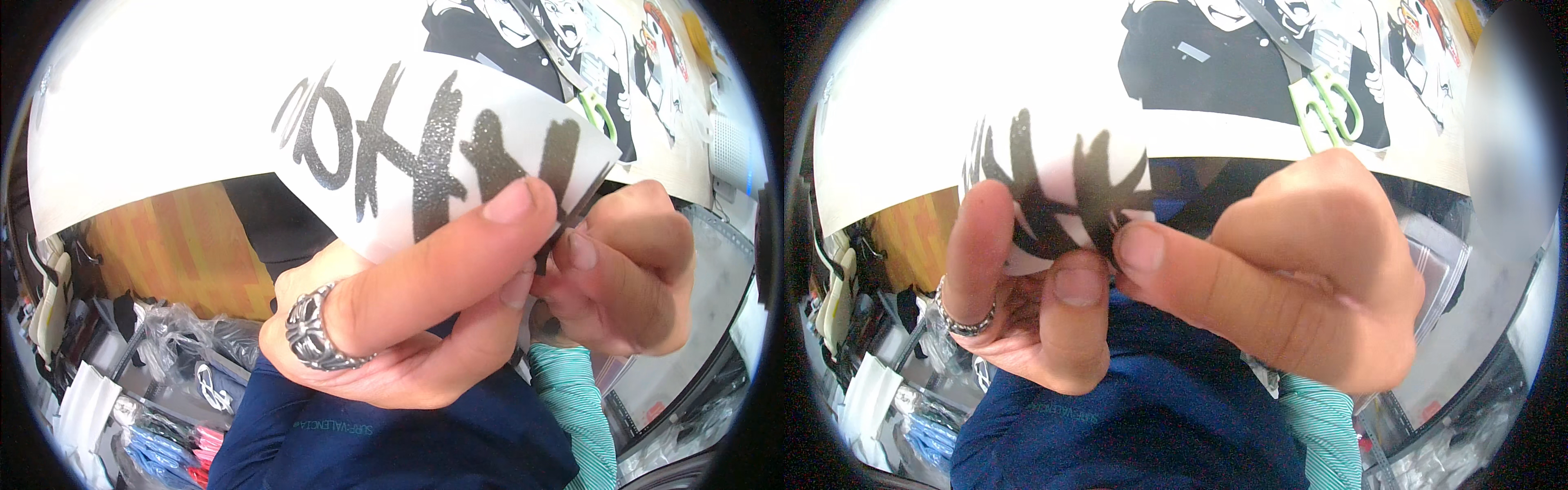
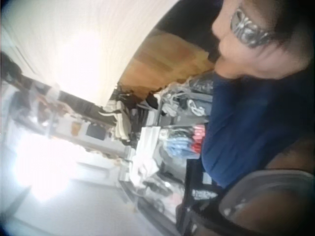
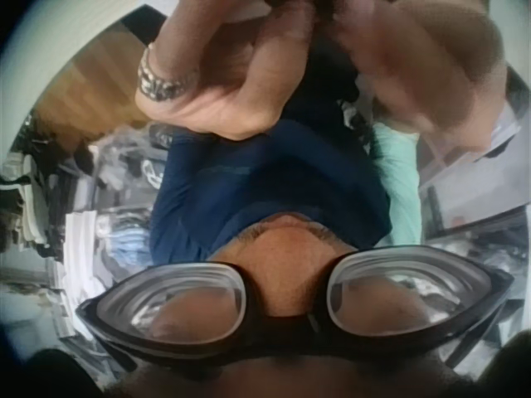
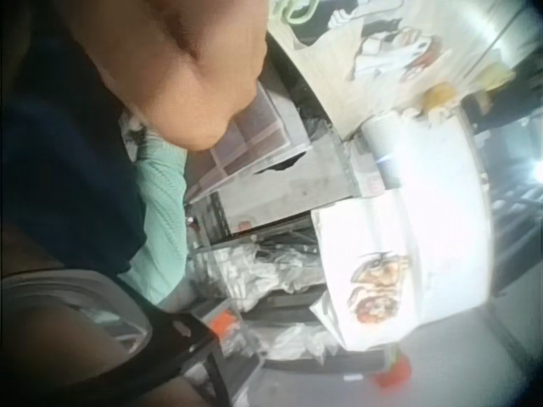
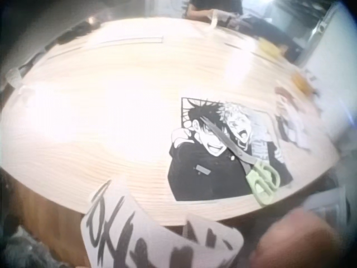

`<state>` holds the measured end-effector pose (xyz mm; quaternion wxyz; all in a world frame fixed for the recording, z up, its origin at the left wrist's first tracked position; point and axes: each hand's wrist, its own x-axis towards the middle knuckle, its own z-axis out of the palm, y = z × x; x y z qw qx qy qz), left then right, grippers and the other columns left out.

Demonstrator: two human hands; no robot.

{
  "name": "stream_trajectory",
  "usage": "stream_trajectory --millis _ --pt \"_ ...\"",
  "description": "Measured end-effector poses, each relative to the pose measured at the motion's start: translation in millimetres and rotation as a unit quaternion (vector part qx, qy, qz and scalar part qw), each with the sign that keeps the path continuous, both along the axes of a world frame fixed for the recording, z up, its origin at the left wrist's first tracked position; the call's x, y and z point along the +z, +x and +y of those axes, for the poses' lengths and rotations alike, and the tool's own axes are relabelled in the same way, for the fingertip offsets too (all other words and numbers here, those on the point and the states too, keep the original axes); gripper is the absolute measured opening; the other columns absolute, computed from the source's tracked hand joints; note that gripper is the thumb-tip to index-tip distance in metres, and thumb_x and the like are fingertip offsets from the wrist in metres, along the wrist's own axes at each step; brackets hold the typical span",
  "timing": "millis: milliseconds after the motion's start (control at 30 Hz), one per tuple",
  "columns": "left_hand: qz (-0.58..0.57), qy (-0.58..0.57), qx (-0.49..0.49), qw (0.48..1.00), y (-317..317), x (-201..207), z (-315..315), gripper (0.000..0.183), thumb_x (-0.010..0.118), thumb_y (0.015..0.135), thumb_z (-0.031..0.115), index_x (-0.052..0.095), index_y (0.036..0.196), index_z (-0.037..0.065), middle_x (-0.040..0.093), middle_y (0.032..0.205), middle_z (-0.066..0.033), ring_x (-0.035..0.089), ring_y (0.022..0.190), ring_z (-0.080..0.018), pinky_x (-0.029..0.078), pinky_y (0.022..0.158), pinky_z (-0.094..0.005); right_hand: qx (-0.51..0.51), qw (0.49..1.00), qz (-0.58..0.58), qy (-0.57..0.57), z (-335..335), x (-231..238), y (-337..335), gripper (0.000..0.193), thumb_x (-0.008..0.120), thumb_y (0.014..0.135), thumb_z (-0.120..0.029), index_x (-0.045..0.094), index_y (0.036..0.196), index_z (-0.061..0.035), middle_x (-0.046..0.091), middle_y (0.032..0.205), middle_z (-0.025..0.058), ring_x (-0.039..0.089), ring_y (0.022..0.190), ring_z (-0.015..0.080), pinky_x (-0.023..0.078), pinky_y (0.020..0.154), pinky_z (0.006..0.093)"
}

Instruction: The person uses green-handled scissors to cut out a black graphic sticker from a white backing sheet. They rotate the sheet and trim around the design, then peel away the excess backing to reveal the cutout.

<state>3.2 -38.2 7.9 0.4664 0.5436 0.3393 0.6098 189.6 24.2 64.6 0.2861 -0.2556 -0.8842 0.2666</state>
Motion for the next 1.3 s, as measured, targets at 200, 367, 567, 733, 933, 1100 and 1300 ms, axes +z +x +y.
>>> stream_trajectory --millis 200,367,567,733,933,1100,1300 --pt "0.002 -0.01 -0.022 1.0 0.7 5.4 0.7 0.061 0.059 0.08 -0.012 0.043 0.137 0.003 0.057 0.125 -0.0241 0.055 0.118 -0.0271 0.04 0.101 -0.04 0.026 0.991 0.108 -0.074 1.6 -15.0 5.0 0.029 0.073 0.073 0.002 0.063 0.101 0.0022 0.057 0.088 0.0115 0.053 0.069 0.0167 0.042 0.058 0.0277" --pt "-0.014 -0.029 -0.018 0.999 -2.2 5.3 -1.7 0.059 0.058 0.081 -0.013 0.045 0.136 0.003 0.057 0.124 -0.0238 0.056 0.117 -0.0275 0.042 0.101 -0.0409 -0.037 0.992 0.112 -0.036 -7.6 -17.0 -0.4 0.025 0.073 0.074 0.002 0.064 0.097 0.0023 0.057 0.086 0.0116 0.056 0.071 0.0172 0.043 0.059 0.0257" --pt "-0.015 -0.046 0.003 0.999 -0.3 7.1 0.5 0.055 0.06 0.082 -0.008 0.047 0.134 0.004 0.059 0.121 -0.0221 0.06 0.11 -0.0272 0.052 0.091 -0.0403 -0.105 0.99 0.09 0.009 -14.1 -16.0 -5.8 0.024 0.076 0.074 -0.003 0.064 0.095 0.0018 0.059 0.081 0.0113 0.055 0.066 0.017 0.041 0.056 0.0256" --pt "-0.066 -0.071 0.042 0.994 9.3 2.5 -0.7 0.052 0.059 0.083 -0.008 0.047 0.133 0.0 0.062 0.117 -0.0214 0.064 0.102 -0.0251 0.055 0.085 -0.0345 -0.164 0.982 0.072 0.064 -18.8 -15.9 -15.0 0.02 0.075 0.076 -0.005 0.064 0.092 0.0021 0.06 0.078 0.0117 0.056 0.063 0.0185 0.042 0.056 0.0269" --pt "-0.091 -0.104 0.094 0.986 17.1 3.5 2.5 0.05 0.058 0.084 -0.007 0.047 0.133 -0.001 0.064 0.113 -0.0193 0.065 0.094 -0.0185 0.055 0.076 -0.0254 -0.222 0.967 0.084 0.093 -20.8 -26.4 -28.5 0.016 0.073 0.08 -0.005 0.063 0.088 0.0034 0.062 0.08 0.0139 0.059 0.066 0.0211 0.045 0.058 0.028" --pt "-0.087 -0.102 0.101 0.986 17.4 -1.2 4.9 0.049 0.062 0.084 -0.005 0.049 0.131 -0.001 0.066 0.109 -0.0165 0.066 0.09 -0.015 0.055 0.072 -0.0237 -0.231 0.963 0.071 0.122 -19.5 -27.2 -30.9 0.012 0.071 0.081 -0.002 0.062 0.087 0.0039 0.063 0.079 0.0137 0.061 0.068 0.0226 0.047 0.06 0.0279" --pt "-0.075 -0.068 0.1 0.99 19.5 -7.7 10.1 0.048 0.064 0.083 -0.004 0.05 0.13 -0.002 0.067 0.105 -0.0166 0.066 0.085 -0.0154 0.055 0.069 -0.0235 -0.223 0.969 0.045 0.101 -17.0 -27.6 -27.1 0.009 0.064 0.081 0.002 0.06 0.088 0.003 0.062 0.082 0.0129 0.058 0.069 0.0204 0.047 0.062 0.0271"
